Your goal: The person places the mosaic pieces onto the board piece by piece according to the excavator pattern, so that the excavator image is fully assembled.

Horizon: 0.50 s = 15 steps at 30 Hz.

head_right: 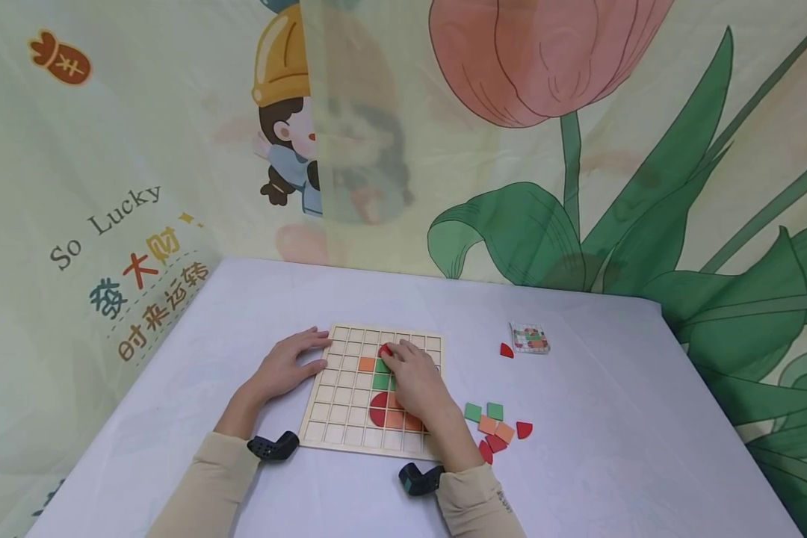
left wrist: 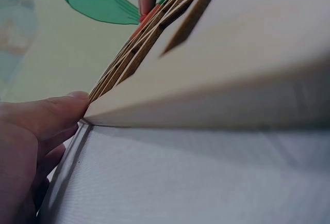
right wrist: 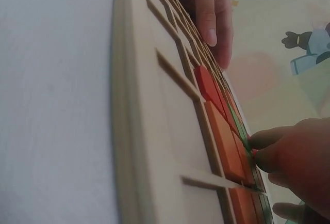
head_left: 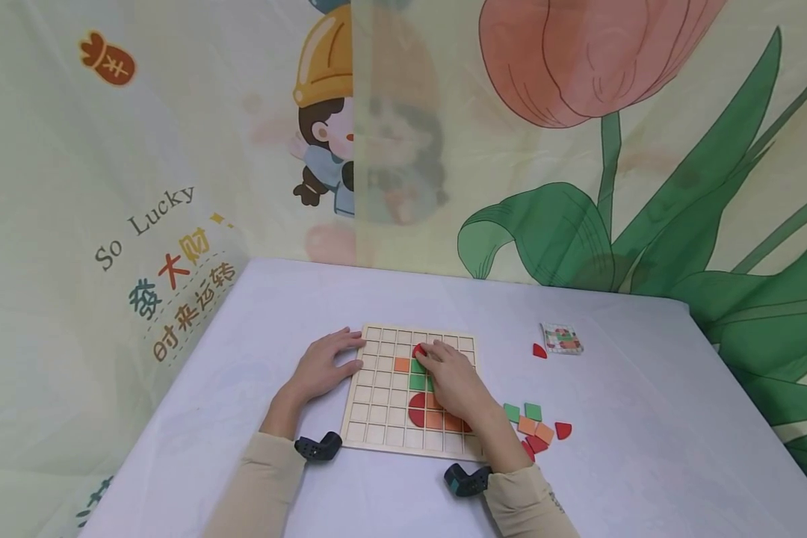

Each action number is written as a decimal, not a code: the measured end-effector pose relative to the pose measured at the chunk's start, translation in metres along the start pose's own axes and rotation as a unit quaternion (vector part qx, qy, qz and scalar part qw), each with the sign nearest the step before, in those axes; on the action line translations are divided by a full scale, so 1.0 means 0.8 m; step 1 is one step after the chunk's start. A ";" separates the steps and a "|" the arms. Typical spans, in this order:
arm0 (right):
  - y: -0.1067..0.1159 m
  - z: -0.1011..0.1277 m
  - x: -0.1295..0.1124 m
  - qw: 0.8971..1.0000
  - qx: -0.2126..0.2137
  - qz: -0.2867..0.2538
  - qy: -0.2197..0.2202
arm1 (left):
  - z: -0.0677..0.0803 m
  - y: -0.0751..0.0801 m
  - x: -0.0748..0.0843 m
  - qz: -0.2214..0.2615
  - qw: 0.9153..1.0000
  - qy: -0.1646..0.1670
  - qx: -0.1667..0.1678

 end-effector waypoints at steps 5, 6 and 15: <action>0.001 0.000 -0.001 1.000 0.012 0.002 0.000 | 0.001 0.000 0.001 0.001 1.000 0.000 0.000; 0.001 0.000 -0.001 1.000 0.014 0.001 0.000 | 0.001 0.001 0.001 0.002 1.000 0.000 0.000; 0.003 0.001 0.000 1.000 0.013 -0.021 -0.008 | -0.001 0.001 0.002 -0.002 1.000 0.000 -0.004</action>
Point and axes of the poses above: each hand's wrist, its own z-axis away from the middle knuckle, its own y-axis out of the back of the hand, x = y × z, the point moved 5 cm from there along -z, towards the middle knuckle, and after that the axes turned 4 degrees about -x, right-handed, at the moved point
